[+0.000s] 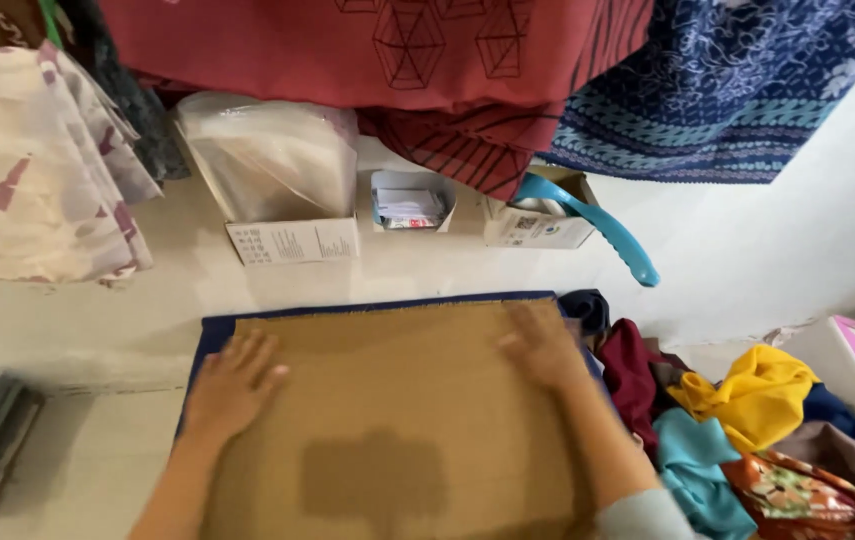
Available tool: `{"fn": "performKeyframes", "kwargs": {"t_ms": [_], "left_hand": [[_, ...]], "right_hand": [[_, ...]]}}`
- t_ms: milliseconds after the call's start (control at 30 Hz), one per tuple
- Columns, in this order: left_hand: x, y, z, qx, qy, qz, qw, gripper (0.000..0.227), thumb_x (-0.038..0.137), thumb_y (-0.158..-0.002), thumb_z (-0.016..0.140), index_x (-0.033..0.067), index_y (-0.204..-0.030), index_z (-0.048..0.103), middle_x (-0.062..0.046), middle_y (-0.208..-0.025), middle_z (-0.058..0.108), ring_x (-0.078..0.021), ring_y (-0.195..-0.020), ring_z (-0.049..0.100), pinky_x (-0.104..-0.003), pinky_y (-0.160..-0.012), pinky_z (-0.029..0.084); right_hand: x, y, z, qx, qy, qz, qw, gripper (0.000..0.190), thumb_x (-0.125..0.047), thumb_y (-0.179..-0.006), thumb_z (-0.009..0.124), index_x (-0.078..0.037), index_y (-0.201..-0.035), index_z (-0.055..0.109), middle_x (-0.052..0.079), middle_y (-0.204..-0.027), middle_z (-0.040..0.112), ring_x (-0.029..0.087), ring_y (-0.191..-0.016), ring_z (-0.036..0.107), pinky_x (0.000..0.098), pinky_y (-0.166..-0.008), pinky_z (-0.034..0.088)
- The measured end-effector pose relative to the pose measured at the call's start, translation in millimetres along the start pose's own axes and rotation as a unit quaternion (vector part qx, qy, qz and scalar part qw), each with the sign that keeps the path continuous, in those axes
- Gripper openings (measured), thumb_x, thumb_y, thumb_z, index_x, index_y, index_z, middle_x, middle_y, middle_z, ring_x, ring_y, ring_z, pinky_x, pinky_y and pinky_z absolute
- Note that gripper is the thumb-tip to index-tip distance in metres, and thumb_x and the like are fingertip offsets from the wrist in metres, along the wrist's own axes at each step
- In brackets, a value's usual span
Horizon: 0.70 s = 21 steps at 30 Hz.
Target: The person is using a lint roller to clean a piece of brown fabric and then folding it neatly on a floor mat.
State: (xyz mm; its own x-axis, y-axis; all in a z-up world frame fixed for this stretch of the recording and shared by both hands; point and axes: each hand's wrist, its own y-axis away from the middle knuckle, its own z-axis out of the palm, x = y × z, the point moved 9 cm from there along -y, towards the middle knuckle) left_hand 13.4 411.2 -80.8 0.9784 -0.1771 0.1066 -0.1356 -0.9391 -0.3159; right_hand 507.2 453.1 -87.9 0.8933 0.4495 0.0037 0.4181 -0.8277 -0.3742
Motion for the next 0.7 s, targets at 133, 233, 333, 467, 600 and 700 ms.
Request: {"fn": "performKeyframes", "kwargs": {"t_ms": [133, 233, 333, 467, 600, 700], "left_hand": [[-21.3, 5.2, 2.8, -0.069, -0.006, -0.098, 0.993, 0.073, 0.070, -0.093, 0.035, 0.0345, -0.157, 0.035, 0.010, -0.169, 0.028, -0.0200, -0.155, 0.028, -0.044, -0.122, 0.026], [-22.8, 5.5, 2.0, -0.072, -0.020, -0.103, 0.992, 0.073, 0.070, -0.093, 0.033, 0.0365, -0.157, 0.033, 0.012, -0.169, 0.027, -0.0180, -0.155, 0.027, -0.041, -0.122, 0.026], [-24.5, 6.2, 4.3, -0.117, -0.006, -0.119, 0.986, 0.074, 0.072, -0.092, 0.033, 0.0396, -0.158, 0.029, 0.015, -0.171, 0.020, -0.0155, -0.157, 0.021, -0.047, -0.125, 0.019], [-28.0, 12.4, 7.9, -0.222, -0.043, -0.119, 0.967, 0.069, 0.077, -0.100, 0.009, 0.0484, -0.162, 0.014, 0.015, -0.174, 0.006, -0.0213, -0.161, 0.007, -0.057, -0.128, 0.006], [-4.0, 32.1, -28.6, -0.122, -0.021, -0.099, 0.987, 0.067, 0.064, -0.105, 0.018, 0.0304, -0.163, 0.025, -0.001, -0.174, 0.018, -0.0352, -0.158, 0.019, -0.060, -0.126, 0.014], [36.6, 74.8, -42.8, 0.022, 0.042, -0.030, 0.998, 0.072, 0.054, -0.098, 0.041, 0.0184, -0.160, 0.034, -0.012, -0.169, 0.030, -0.0400, -0.151, 0.032, -0.059, -0.119, 0.030]], "right_hand": [[98.8, 14.6, -12.2, -0.195, 0.062, 0.310, 0.928, 0.079, -0.069, -0.098, 0.018, -0.023, -0.162, 0.025, 0.000, -0.172, 0.017, 0.034, -0.159, 0.010, 0.0802, -0.115, 0.004], [-103.3, -20.3, -144.4, 0.185, 0.042, -0.134, 0.973, 0.023, -0.019, -0.087, 0.065, -0.008, -0.108, 0.070, 0.011, -0.131, 0.065, 0.033, -0.112, 0.054, 0.0442, -0.100, 0.041], [-122.3, 8.9, -73.1, -0.131, -0.100, -0.022, 0.986, 0.065, -0.058, -0.101, 0.041, -0.028, -0.158, 0.038, 0.003, -0.166, 0.035, 0.031, -0.155, 0.021, 0.0612, -0.118, 0.008], [-11.7, 57.4, -80.6, 0.017, -0.087, 0.103, 0.991, 0.062, -0.067, -0.088, 0.058, -0.036, -0.142, 0.058, 0.002, -0.149, 0.056, 0.037, -0.135, 0.051, 0.0588, -0.111, 0.042], [93.9, 128.9, -30.8, -0.006, 0.244, 0.191, 0.951, 0.073, -0.068, -0.101, 0.028, -0.028, -0.162, 0.031, 0.010, -0.172, 0.029, 0.046, -0.160, 0.016, 0.0806, -0.106, 0.027], [-26.7, 124.7, -96.9, 0.022, 0.082, 0.073, 0.994, 0.067, -0.052, -0.099, 0.043, -0.019, -0.157, 0.043, 0.008, -0.169, 0.034, 0.036, -0.160, 0.016, 0.0631, -0.110, 0.025]]}}
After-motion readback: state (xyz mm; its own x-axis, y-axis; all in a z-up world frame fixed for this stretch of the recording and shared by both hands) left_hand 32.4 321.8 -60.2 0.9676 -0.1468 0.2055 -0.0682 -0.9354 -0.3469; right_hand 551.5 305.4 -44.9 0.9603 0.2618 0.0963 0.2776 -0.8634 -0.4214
